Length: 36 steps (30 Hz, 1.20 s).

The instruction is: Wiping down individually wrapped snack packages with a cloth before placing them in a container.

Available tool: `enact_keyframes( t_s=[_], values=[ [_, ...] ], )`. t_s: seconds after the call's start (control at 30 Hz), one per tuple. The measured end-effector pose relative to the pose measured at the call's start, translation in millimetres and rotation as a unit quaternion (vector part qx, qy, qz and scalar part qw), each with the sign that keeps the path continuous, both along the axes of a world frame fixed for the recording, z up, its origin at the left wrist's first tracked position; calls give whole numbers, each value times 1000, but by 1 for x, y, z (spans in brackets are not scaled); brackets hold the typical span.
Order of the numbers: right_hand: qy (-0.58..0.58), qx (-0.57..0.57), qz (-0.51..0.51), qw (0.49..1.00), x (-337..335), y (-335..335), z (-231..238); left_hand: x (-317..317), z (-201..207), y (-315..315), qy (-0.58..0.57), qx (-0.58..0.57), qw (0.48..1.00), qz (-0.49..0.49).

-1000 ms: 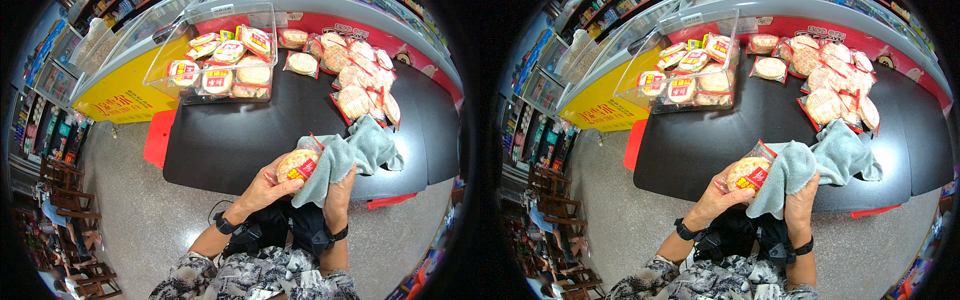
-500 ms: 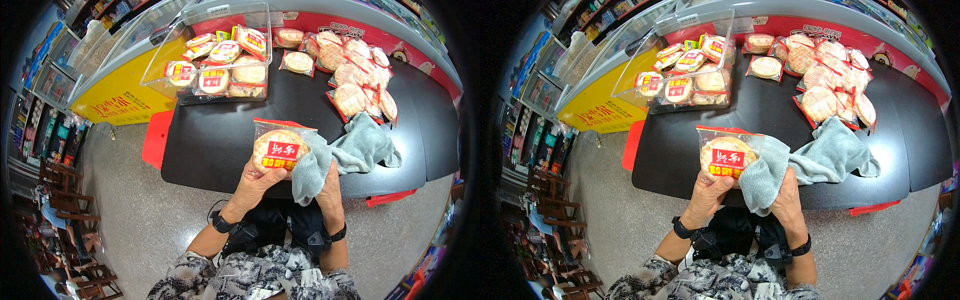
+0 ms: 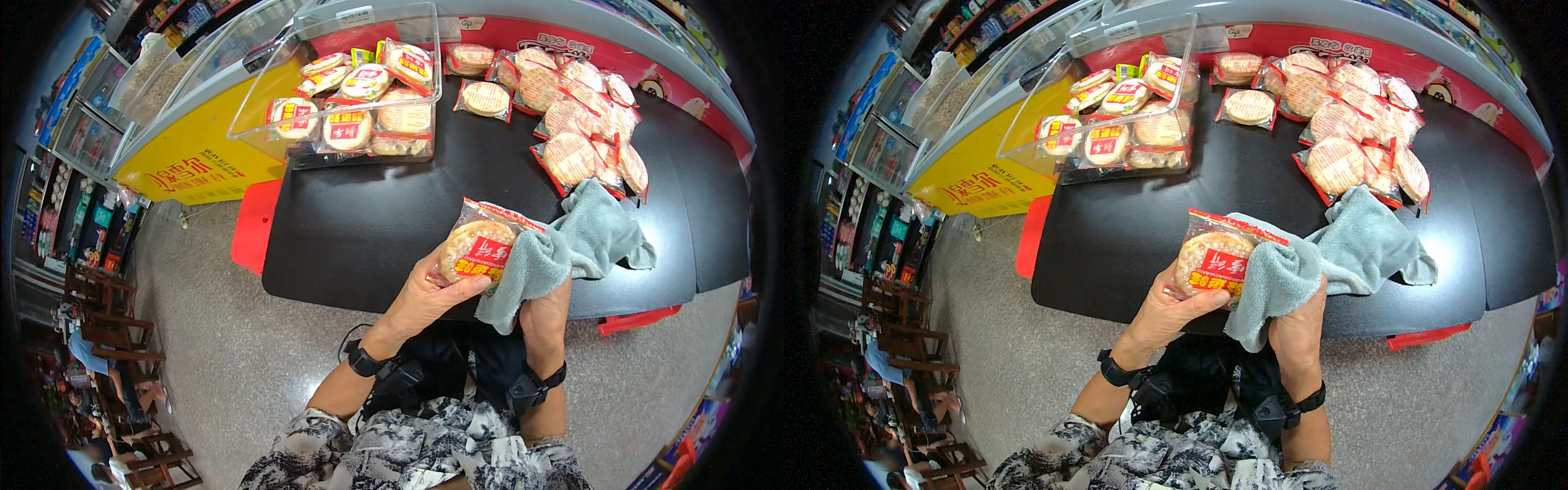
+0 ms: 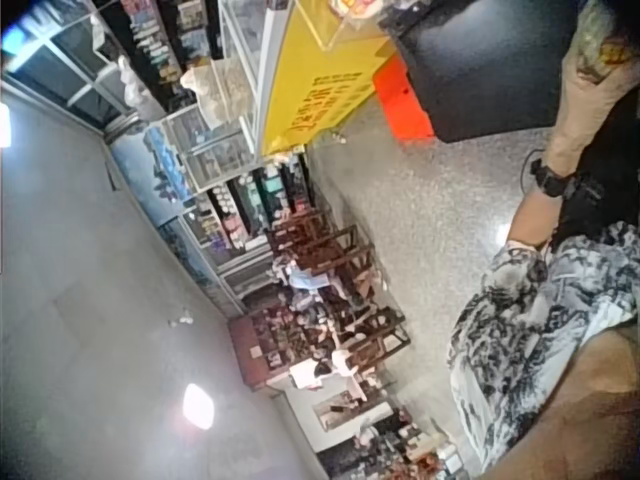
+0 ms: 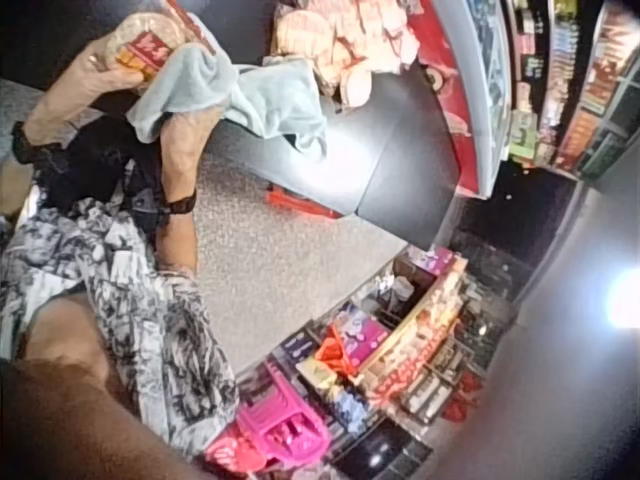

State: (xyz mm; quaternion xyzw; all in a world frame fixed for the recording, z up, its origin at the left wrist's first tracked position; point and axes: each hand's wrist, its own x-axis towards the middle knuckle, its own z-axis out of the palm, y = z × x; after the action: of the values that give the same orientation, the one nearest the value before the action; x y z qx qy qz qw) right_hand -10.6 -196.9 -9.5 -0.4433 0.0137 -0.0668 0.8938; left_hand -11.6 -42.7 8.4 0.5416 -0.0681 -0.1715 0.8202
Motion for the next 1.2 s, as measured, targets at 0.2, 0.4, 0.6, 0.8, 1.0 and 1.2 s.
enact_keyframes(
  t_s=[0.2, 0.4, 0.6, 0.8, 1.0, 1.2],
  values=[
    [-4, -11, -8, 1000, 3, 3, 12, 4, -11, 4, -29, -30, 999, 25],
    [30, -153, 16, 988, 1, 4, 21, 9, -13, 8, 47, -219, 964, 141],
    [23, -190, 40, 981, 3, 8, 20, 5, -9, 3, 27, -100, 986, 132],
    [41, -184, 55, 980, 1, 5, 24, 3, -4, 0, 14, -85, 987, 134],
    [35, -148, 35, 988, 0, 2, 18, 4, -7, 2, -3, -53, 993, 105],
    [37, -120, 28, 992, -1, 4, 22, 3, -7, 2, 2, -35, 995, 96]
  ],
)
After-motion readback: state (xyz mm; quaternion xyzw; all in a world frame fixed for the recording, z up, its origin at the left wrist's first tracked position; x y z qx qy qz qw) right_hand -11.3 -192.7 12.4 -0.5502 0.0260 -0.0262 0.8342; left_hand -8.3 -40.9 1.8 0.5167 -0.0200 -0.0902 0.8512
